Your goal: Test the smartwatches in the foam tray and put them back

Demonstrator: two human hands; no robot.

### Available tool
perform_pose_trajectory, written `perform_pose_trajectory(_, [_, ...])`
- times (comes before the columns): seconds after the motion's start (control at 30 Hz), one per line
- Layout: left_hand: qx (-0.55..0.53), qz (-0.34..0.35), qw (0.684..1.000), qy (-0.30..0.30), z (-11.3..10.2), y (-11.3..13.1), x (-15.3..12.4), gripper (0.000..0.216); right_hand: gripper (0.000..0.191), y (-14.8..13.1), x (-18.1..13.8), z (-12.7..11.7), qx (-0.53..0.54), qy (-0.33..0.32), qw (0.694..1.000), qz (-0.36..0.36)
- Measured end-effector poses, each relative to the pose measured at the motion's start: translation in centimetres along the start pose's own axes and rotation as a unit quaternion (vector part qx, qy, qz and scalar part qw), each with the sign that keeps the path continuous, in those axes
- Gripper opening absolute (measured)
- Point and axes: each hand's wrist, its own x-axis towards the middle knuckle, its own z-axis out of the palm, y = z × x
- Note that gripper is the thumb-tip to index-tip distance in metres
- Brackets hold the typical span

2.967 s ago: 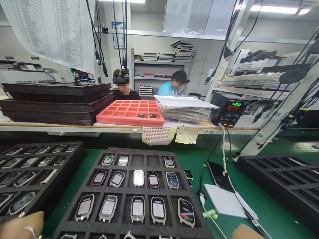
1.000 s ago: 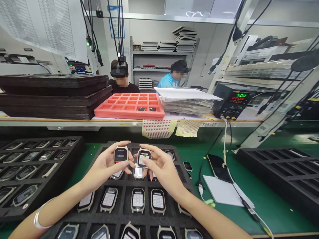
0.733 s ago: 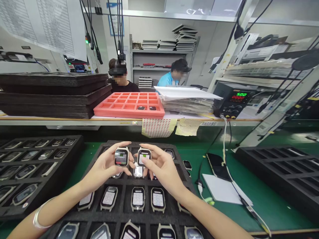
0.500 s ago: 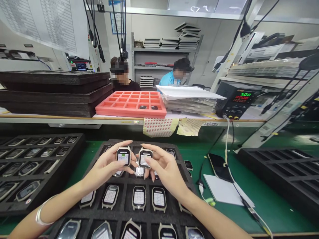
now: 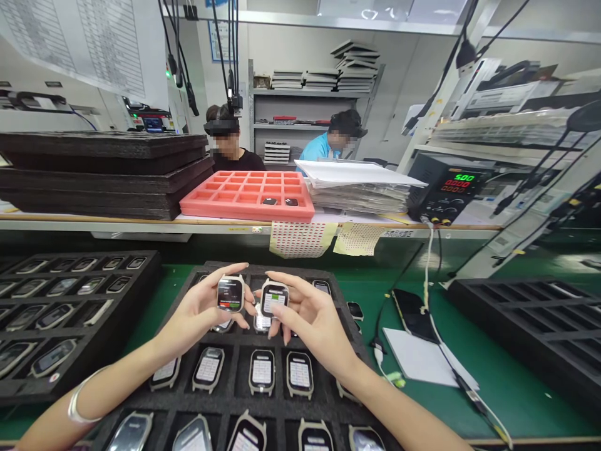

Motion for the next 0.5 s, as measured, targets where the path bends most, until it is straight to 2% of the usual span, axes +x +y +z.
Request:
perform_pose_trajectory(0.13, [0.013,-0.002,1.0,-0.003,0.09,-0.04,-0.13,0.058,0.029,0.22,0.17,-0.1,-0.03,0.035,0.999,0.004])
perform_pose_trajectory(0.37, [0.005,-0.003,1.0,0.001,-0.08,-0.3,-0.14,0.06,0.037,0.6,0.13,-0.64,0.043,-0.039,0.998,0.001])
perform_pose_trajectory(0.5, [0.0,-0.003,1.0,-0.001,-0.12,-0.22,-0.19,0.061,0.048,0.5,-0.07,-0.23,0.027,-0.04,0.999,-0.006])
